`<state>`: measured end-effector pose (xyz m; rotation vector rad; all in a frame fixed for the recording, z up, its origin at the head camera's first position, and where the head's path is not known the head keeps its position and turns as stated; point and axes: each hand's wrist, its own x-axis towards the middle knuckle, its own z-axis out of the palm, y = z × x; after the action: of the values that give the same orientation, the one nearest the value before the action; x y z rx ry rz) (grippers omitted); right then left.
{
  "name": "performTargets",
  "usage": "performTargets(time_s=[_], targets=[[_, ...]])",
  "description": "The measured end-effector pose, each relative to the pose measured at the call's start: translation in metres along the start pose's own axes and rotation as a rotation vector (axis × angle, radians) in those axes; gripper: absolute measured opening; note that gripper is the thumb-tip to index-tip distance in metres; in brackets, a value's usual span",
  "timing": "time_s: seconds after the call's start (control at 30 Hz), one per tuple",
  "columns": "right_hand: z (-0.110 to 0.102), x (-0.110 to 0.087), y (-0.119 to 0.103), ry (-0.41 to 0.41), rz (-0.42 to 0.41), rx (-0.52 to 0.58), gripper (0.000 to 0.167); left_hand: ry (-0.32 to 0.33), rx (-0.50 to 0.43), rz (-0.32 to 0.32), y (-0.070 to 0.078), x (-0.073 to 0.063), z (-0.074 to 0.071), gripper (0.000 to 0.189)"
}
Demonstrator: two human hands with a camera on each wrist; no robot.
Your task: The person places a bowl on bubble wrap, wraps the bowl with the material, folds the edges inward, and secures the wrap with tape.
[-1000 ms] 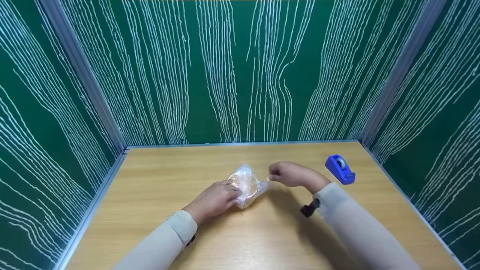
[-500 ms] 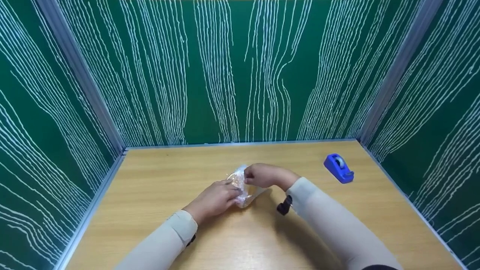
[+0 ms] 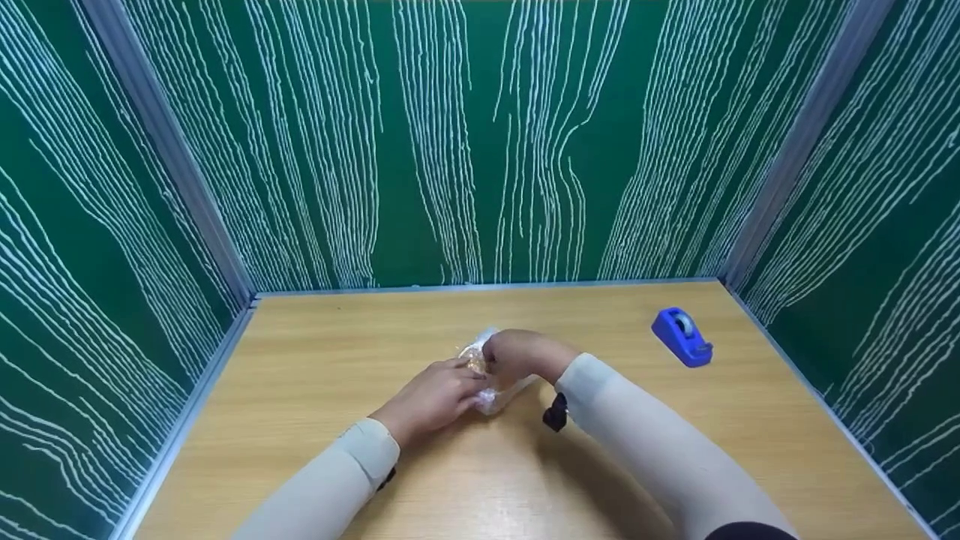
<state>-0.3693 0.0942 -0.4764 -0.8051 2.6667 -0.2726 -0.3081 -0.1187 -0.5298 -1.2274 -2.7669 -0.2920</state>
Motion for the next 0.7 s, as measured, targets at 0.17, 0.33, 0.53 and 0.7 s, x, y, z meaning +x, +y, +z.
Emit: performTargets(time_s=[0.17, 0.33, 0.53, 0.7], targets=[[0.003, 0.001, -0.006, 0.024, 0.085, -0.079, 0.010, 0.006, -0.002, -0.001, 0.001, -0.001, 0.001, 0.034], [0.005, 0.002, -0.010, 0.074, 0.082, -0.188, 0.012, 0.006, -0.004, -0.006, 0.000, -0.001, 0.002, 0.033], [0.005, 0.001, -0.014, 0.086, 0.192, -0.188, 0.017, -0.005, -0.002, -0.024, 0.000, 0.001, 0.003, 0.034], [0.006, 0.002, -0.017, 0.077, 0.269, -0.183, 0.021, -0.010, -0.002, -0.036, 0.004, 0.002, 0.002, 0.032]])
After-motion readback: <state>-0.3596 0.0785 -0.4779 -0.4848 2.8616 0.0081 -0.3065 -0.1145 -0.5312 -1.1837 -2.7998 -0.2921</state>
